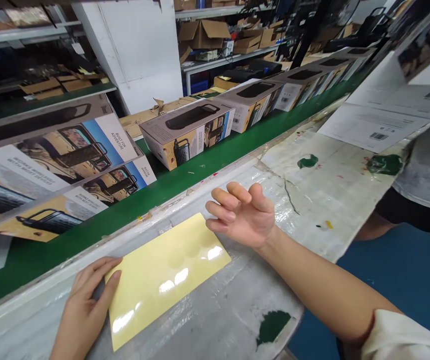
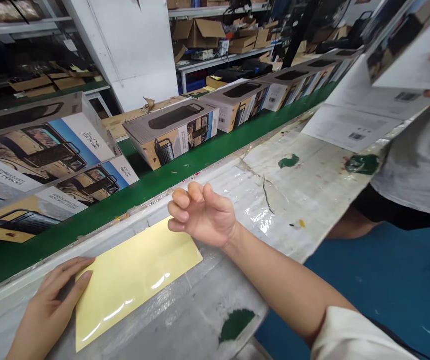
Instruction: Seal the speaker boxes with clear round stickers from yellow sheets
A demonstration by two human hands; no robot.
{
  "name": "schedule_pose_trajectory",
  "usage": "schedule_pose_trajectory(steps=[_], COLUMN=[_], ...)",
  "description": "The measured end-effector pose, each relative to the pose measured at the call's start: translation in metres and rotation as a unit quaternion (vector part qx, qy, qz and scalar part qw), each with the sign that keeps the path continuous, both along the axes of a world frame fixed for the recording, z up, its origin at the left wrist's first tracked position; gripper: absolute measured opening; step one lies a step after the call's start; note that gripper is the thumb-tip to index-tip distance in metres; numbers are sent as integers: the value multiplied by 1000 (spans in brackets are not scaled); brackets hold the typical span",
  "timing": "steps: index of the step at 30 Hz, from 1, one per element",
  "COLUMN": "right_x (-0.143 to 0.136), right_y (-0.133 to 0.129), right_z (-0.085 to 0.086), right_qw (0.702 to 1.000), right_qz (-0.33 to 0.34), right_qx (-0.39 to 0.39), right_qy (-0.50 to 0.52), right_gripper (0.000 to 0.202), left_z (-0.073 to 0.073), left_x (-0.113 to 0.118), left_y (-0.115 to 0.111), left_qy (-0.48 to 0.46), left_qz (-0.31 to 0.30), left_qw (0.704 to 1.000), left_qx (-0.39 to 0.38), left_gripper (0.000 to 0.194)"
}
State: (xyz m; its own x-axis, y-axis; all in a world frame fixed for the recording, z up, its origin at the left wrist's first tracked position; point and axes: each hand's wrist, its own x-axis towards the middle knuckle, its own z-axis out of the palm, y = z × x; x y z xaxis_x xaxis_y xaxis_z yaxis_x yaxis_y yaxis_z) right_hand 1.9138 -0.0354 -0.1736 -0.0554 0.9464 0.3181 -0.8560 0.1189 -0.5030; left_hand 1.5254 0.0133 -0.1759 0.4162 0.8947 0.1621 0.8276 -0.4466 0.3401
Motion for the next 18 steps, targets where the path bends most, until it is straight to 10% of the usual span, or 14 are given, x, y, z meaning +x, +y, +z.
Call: schedule_pose_trajectory(steps=[18], right_x=[-5], right_y=[-3], right_z=[3], right_qw=[999], right_qz=[31], right_qx=[-39], right_qy=[9], right_gripper=[50], left_z=[1], left_x=[1], left_y=[-1], left_qy=[-12], left_qz=[15], left_qw=[1000], left_qx=[6], left_gripper=[35])
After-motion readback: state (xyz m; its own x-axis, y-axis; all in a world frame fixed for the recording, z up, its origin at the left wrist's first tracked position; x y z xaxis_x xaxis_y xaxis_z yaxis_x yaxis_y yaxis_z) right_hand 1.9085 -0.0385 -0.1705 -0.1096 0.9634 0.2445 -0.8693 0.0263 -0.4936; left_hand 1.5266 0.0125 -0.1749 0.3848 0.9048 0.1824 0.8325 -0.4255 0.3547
